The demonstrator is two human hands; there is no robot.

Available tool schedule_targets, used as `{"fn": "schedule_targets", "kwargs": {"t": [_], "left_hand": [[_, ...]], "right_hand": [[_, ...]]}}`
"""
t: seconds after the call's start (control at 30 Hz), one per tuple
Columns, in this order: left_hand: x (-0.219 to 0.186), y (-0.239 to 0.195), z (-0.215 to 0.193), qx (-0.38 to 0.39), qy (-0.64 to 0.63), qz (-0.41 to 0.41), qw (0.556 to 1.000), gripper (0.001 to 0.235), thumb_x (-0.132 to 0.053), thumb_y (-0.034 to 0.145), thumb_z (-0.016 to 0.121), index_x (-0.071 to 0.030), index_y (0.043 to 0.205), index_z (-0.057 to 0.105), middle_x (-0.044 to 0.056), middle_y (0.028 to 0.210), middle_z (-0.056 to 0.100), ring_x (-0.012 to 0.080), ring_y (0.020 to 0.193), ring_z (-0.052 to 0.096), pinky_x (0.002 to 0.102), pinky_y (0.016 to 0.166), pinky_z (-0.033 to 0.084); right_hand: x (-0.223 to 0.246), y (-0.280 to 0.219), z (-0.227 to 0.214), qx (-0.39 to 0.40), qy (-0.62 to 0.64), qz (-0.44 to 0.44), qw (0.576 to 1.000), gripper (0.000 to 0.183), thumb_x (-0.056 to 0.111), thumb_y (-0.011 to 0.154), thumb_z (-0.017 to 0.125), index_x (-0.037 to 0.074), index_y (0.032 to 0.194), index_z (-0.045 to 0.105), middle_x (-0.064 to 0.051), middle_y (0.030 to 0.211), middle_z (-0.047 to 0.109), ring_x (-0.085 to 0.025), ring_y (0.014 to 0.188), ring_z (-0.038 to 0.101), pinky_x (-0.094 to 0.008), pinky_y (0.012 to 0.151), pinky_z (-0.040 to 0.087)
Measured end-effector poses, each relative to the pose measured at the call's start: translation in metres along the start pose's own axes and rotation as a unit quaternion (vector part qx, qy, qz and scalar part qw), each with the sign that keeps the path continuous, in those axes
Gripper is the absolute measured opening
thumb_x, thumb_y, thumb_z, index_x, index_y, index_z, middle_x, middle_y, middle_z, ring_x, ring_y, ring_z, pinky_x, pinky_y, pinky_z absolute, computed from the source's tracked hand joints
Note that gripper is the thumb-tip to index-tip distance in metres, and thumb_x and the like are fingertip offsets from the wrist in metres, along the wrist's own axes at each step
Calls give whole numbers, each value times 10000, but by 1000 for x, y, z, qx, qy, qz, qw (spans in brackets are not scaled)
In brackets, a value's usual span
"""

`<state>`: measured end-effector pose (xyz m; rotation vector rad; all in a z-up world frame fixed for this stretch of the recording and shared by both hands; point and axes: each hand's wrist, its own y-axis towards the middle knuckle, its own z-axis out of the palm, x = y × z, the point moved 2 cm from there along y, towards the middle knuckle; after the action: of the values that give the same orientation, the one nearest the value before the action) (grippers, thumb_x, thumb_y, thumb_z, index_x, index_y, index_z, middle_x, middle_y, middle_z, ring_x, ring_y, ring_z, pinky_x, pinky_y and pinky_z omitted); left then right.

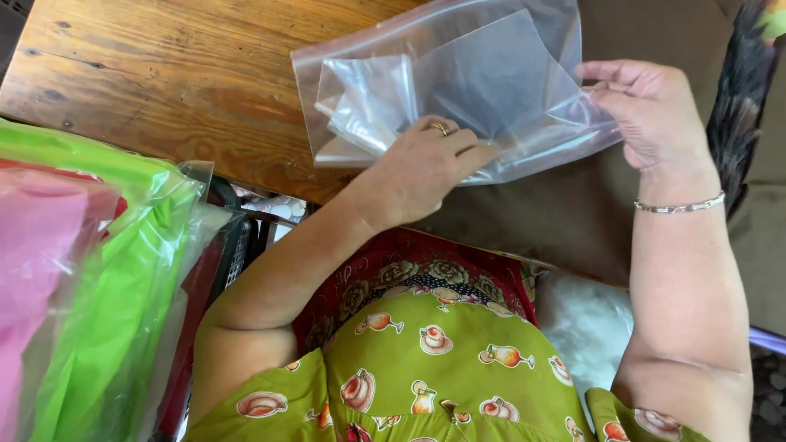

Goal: The person places a folded brown garment into a clear zip-top bag, presses out air, and seals the bag. They then use a feather duster to press and smooth the bagged item on a wooden table.

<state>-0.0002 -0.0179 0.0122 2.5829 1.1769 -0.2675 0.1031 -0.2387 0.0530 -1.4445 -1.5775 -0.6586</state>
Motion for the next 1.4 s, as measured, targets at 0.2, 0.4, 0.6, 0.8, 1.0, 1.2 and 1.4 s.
{"fn": "schedule_targets", "kwargs": {"t": [0.2, 0.4, 0.6, 0.8, 1.0, 1.2, 1.4], "left_hand": [[29, -16, -25, 23, 29, -109, 993, 377, 51, 689, 651, -136, 1016, 649, 160, 1186, 481, 412, 1274, 386, 587, 1122, 7], [73, -48, -66, 34, 75, -439, 895, 726, 253, 674, 526, 10, 1347, 399, 368, 1456, 135, 585, 1292, -1, 750, 980, -38], [36, -45, -88, -67, 13, -371, 926, 391, 85, 887, 403, 134, 1274, 380, 298, 1245, 446, 490, 1101, 466, 544, 877, 501], [12, -7, -38, 142, -143, -304, 931, 897, -670, 837, 436, -107, 1444, 89, 246, 1501, 87, 472, 1335, 158, 673, 975, 216], [64, -19, 3, -102, -192, -142, 966, 488, -113, 810, 672, -67, 1276, 534, 254, 1259, 536, 495, 1100, 537, 579, 926, 413], [146, -54, -48, -170, 208, -565, 780, 899, -258, 705, 860, -36, 1343, 266, 155, 1289, 532, 346, 1215, 403, 503, 969, 293], [65, -9, -56, -229, 141, -401, 876, 717, -180, 994, 737, -81, 1495, 233, 226, 1502, 195, 292, 1223, 550, 302, 944, 513]], "right_hand": [[0, -10, 21, 27, -156, -126, 979, 89, 115, 1002, 647, 61, 942, 682, 13, 730, 604, -52, 640, 483, -198, 641, 421], [8, -59, 62, 200, -304, -160, 918, 368, 286, 965, 529, 99, 647, 522, -14, 505, 497, -135, 506, 377, -306, 537, 359], [55, -74, 31, 105, -396, -262, 874, 544, 441, 1002, 433, 97, 587, 366, -36, 464, 357, -206, 454, 356, -360, 501, 339], [44, -12, 58, 72, -542, -121, 829, 531, 578, 978, 459, 77, 1067, 612, -164, 995, 610, -360, 788, 648, -509, 666, 529], [3, -6, 72, 71, -290, -211, 931, 294, 228, 974, 566, -3, 792, 566, -238, 638, 556, -457, 717, 603, -515, 588, 443], [24, -13, 58, 44, -35, -11, 998, 307, 111, 958, 371, 40, 756, 590, -98, 536, 568, -140, 418, 441, -248, 491, 422], [25, -20, 70, 46, -129, -42, 990, 324, 95, 977, 412, 68, 656, 443, -57, 594, 597, -139, 451, 567, -255, 478, 465]]}}
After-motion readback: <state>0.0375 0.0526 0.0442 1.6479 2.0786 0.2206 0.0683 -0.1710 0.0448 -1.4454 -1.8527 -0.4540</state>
